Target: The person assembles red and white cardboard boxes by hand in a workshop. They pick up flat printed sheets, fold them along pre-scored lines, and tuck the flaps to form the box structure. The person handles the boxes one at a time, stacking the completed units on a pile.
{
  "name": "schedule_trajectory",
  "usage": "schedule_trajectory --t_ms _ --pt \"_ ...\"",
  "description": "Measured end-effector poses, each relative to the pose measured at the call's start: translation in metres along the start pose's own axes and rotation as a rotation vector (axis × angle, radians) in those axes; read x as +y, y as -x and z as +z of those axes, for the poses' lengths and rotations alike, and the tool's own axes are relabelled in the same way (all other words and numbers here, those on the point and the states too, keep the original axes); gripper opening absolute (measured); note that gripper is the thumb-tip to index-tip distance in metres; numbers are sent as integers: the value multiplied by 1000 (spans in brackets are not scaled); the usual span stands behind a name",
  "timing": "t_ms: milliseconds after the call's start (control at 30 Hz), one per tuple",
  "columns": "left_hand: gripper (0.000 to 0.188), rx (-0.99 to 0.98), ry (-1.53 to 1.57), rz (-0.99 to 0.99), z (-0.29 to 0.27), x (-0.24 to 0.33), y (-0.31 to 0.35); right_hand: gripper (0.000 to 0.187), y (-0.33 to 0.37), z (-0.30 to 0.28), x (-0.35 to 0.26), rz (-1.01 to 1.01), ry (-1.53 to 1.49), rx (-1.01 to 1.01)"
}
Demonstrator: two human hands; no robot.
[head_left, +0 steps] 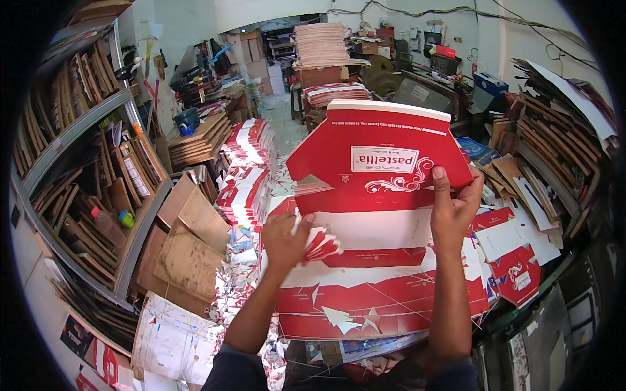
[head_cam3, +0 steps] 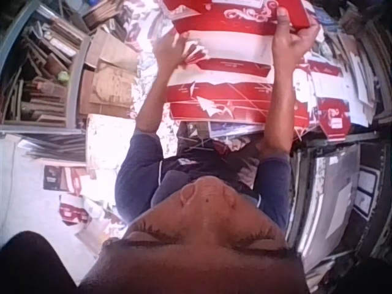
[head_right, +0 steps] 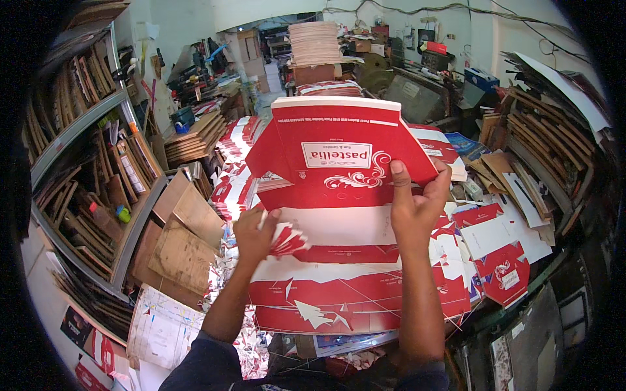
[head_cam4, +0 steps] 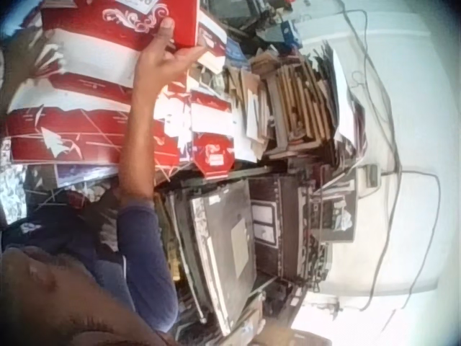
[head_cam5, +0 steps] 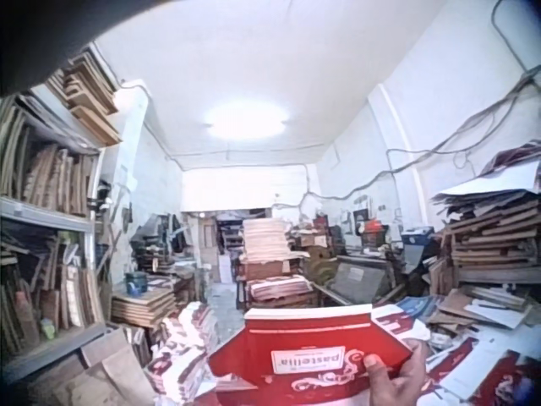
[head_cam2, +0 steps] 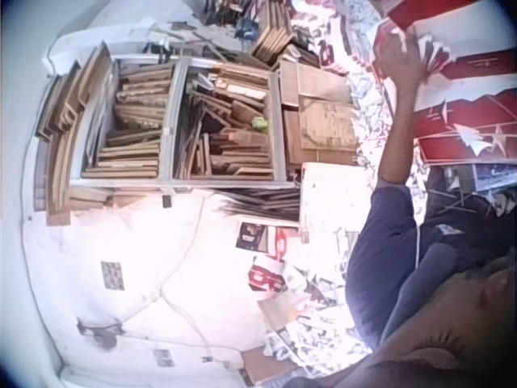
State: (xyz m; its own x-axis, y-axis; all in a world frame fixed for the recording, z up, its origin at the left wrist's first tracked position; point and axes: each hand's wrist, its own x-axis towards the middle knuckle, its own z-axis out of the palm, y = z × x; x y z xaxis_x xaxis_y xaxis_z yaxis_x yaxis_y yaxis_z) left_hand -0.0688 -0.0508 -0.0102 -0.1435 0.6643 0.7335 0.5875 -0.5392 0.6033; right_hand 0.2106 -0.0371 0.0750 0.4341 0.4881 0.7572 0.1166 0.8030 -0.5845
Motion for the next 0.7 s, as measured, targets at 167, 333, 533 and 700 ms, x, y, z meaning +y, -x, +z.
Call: schedule_trajectory --t_ms 167,333,533,700 --pt "39 -571 447 -316 -45 -27 -24 43 -11 -9 2 19 -93 -101" --pt "94 -434 -299 -74 -61 12 -37 45 -10 -11 3 52 -138 -139" --pt "104 -41 225 63 -27 71 -21 44 -12 -15 -4 85 -112 -147" --pt "58 -165 490 -303 1 45 -28 44 -19 -21 -5 211 -239 -225"
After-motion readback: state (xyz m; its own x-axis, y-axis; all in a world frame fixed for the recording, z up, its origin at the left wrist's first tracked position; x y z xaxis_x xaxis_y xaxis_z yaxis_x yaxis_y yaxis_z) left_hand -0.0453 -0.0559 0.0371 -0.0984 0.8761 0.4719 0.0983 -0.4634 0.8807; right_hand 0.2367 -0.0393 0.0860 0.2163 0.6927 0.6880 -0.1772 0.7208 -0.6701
